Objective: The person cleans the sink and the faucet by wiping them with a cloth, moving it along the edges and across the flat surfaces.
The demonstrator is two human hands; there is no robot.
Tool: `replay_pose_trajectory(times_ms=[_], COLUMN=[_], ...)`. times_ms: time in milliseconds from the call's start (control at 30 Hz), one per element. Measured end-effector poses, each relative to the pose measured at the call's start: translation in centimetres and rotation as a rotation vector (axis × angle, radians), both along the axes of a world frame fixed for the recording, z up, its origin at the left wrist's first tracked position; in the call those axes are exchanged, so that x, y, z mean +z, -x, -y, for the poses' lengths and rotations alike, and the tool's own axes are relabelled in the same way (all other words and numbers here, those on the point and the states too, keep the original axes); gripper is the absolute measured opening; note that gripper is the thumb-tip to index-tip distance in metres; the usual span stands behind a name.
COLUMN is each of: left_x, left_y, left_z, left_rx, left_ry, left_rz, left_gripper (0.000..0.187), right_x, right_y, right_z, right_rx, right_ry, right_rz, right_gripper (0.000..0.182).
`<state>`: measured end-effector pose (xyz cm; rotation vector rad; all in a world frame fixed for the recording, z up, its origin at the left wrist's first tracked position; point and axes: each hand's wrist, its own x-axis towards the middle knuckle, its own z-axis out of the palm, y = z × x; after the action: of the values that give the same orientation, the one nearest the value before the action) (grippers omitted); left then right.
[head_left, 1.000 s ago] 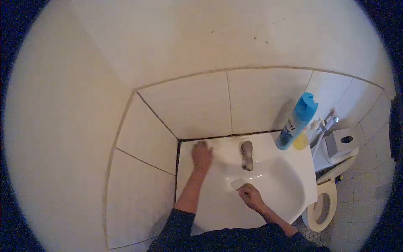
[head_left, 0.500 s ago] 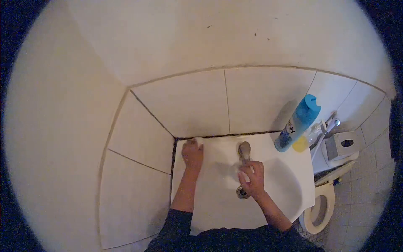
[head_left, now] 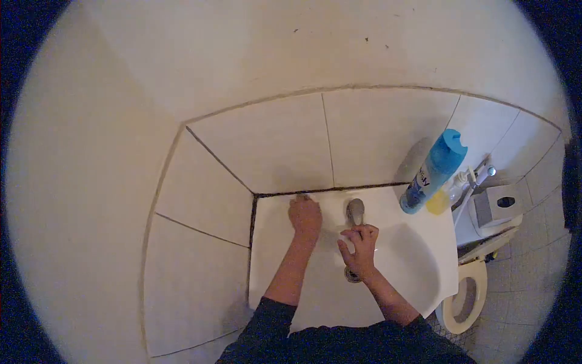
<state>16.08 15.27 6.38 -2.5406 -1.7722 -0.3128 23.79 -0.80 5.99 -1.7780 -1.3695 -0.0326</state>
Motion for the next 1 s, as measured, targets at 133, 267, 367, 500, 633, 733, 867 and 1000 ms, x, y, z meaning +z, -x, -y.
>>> replay_pose_trajectory(times_ms=[133,267,367,500,633,733,867,1000], left_x=[0.4,-0.8,-1.9,-0.8,-3.0,-0.4,-0.8,-1.6], left_y=[2.7,1.1,-1.1,1.3,0.7,-2.7,0.4,-0.9], left_z=[-1.4,-1.1,-0.1,-1.4,-1.4,1.4,-0.7,0.5], left_rx=[-0.056,0.018,-0.047,-0.065,0.013,-0.083,-0.083,-0.046], left_ry=[-0.083,-0.062,-0.062,-0.037,-0.186,-0.112,-0.129,-0.093], left_rz=[0.013,0.013,0.026,0.049,0.024,-0.013,0.051,0.005], left_gripper=[0.028,0.027,0.025,0.022,0.022,0.021,0.022,0.025], right_x=[-0.4,-0.6,-0.6,-0.8,-1.3,-1.3,-1.2,-1.6], right_y=[-0.9,-0.4,-0.4,-1.4,-0.7,-0.7,-1.4,-0.9], right_z=[0.1,-0.1,-0.4,0.0,-0.5,-0.7,-0.5,-0.8], right_rx=[0.037,0.029,0.024,0.103,0.042,0.029,0.063,0.051], right_ry=[0.016,-0.036,-0.056,-0.041,-0.100,-0.150,-0.138,-0.156], right_rz=[0.072,0.074,0.071,0.168,0.113,0.125,0.215,0.132], right_gripper=[0.026,0.023,0.022,0.022,0.022,0.021,0.019,0.018])
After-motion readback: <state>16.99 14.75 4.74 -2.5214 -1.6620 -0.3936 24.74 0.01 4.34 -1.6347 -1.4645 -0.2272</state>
